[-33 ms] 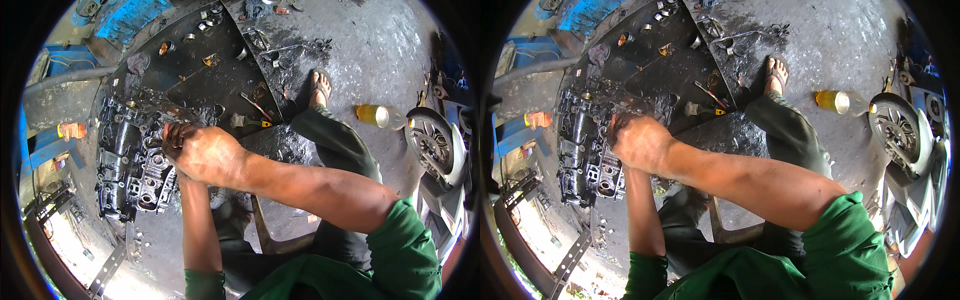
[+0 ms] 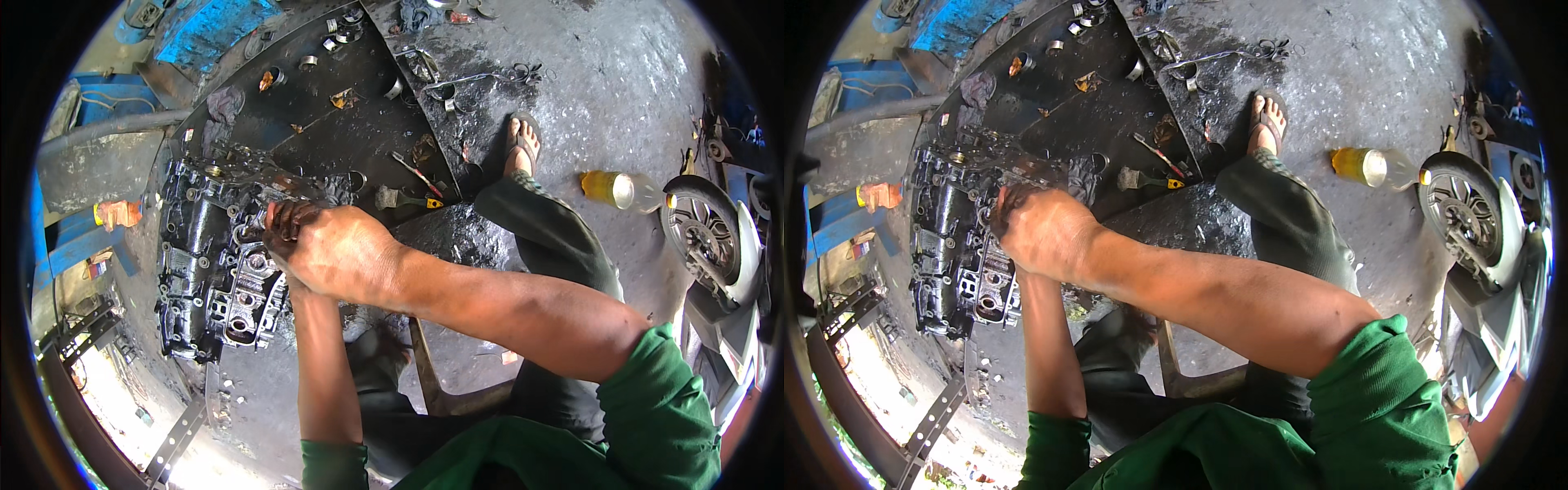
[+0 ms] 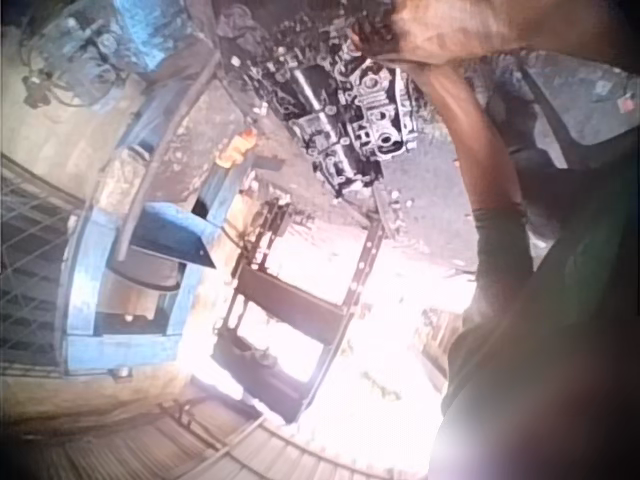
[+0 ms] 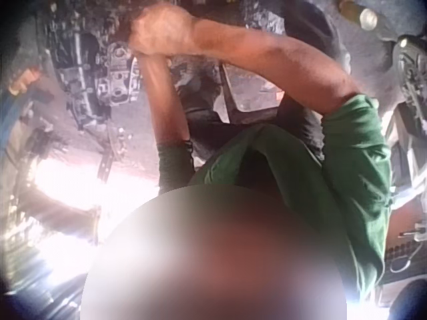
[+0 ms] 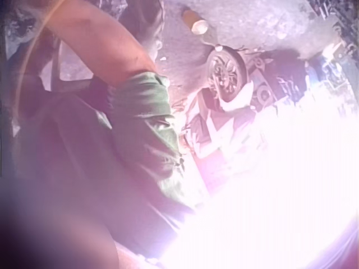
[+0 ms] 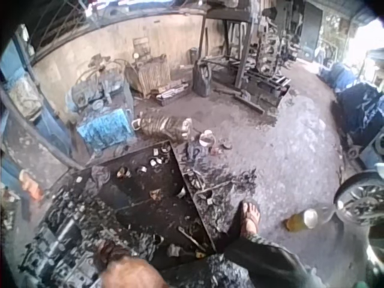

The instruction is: The person uses a screwdriver to remove bolts and disassemble parts of a disassembled engine block. They repeatedly loosen fasteners, lift out components, and place them aside on the workbench.

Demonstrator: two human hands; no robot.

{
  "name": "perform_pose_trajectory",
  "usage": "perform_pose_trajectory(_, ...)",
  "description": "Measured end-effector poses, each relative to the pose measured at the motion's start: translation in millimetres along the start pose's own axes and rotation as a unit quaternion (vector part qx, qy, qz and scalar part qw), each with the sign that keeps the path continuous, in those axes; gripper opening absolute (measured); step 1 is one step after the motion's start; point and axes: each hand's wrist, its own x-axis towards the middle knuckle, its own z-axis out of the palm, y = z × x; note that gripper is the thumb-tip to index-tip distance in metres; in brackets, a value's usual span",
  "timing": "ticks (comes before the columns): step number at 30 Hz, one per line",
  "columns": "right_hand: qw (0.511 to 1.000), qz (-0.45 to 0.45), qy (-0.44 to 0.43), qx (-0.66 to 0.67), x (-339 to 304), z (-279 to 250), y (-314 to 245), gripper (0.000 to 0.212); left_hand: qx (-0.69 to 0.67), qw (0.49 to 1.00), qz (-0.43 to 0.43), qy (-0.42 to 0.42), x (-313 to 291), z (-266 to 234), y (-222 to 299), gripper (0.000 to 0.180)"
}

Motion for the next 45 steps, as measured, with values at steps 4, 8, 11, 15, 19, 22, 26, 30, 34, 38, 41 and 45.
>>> perform_pose_trajectory(4, 0.997, -0.017, 0.059, 0.044, -7.5, 0.9, -9.2, 0.029, 0.031, 0.999, 0.025, 0.016, -11.5, -1.6, 5.4, 0.043)
perform_pose_trajectory(8, 0.997, 0.023, 0.048, 0.049, 3.0, 0.0, -11.4, 0.029, 0.09, 0.995, 0.022, -0.046, -11.6, 0.2, 4.7, 0.04)
perform_pose_trajectory(11, 0.994, 0.067, 0.074, 0.036, 6.7, 1.7, -7.0, 0.027, 0.147, 0.989, 0.019, 0.027, -1.5, -0.5, 2.0, 0.041)
perform_pose_trajectory(15, 0.993, 0.061, 0.062, 0.074, -0.3, 3.5, -23.5, 0.029, -0.091, 0.976, -0.175, -0.095, -19.7, -9.8, 24.0, 0.039)
perform_pose_trajectory(19, 0.988, 0.052, 0.09, 0.114, 8.3, -4.9, -55.4, 0.041, 0.215, 0.968, 0.12, -0.045, -56.8, -17.0, 51.4, 0.031)
perform_pose_trajectory(22, 0.998, 0.062, -0.014, -0.007, -5.4, -24.0, -69.9, 0.044, -0.033, 0.985, -0.124, -0.114, -59.8, -17.9, 40.6, 0.039)
perform_pose_trajectory(26, 0.994, 0.11, -0.001, 0.002, -18.0, -29.9, -62.6, 0.043, 0.15, 0.982, -0.038, -0.112, -41.8, -17.2, 13.0, 0.038)
perform_pose_trajectory(30, 0.989, 0.126, -0.012, 0.07, -6.7, -30.3, -57.7, 0.047, 0.176, 0.981, 0.035, -0.079, -43.0, -4.7, 17.3, 0.037)
perform_pose_trajectory(34, 0.992, 0.113, -0.014, 0.052, -4.7, -46.8, -63.0, 0.051, 0.212, 0.973, 0.073, -0.046, -47.4, 14.7, 18.0, 0.036)
perform_pose_trajectory(38, 0.99, 0.132, 0.015, 0.049, -16.1, -46.2, -59.7, 0.051, 0.124, 0.992, -0.006, -0.035, -54.7, 14.7, 8.1, 0.036)
perform_pose_trajectory(41, 0.985, 0.139, -0.005, 0.1, -11.9, -31.8, -53.2, 0.053, 0.101, 0.993, -0.032, -0.043, -53.8, 7.4, 10.2, 0.037)
perform_pose_trajectory(45, 0.975, 0.173, -0.072, 0.116, 2.8, -22.2, -47.1, 0.048, 0.118, 0.989, -0.046, -0.076, -37.6, 2.3, 18.4, 0.042)
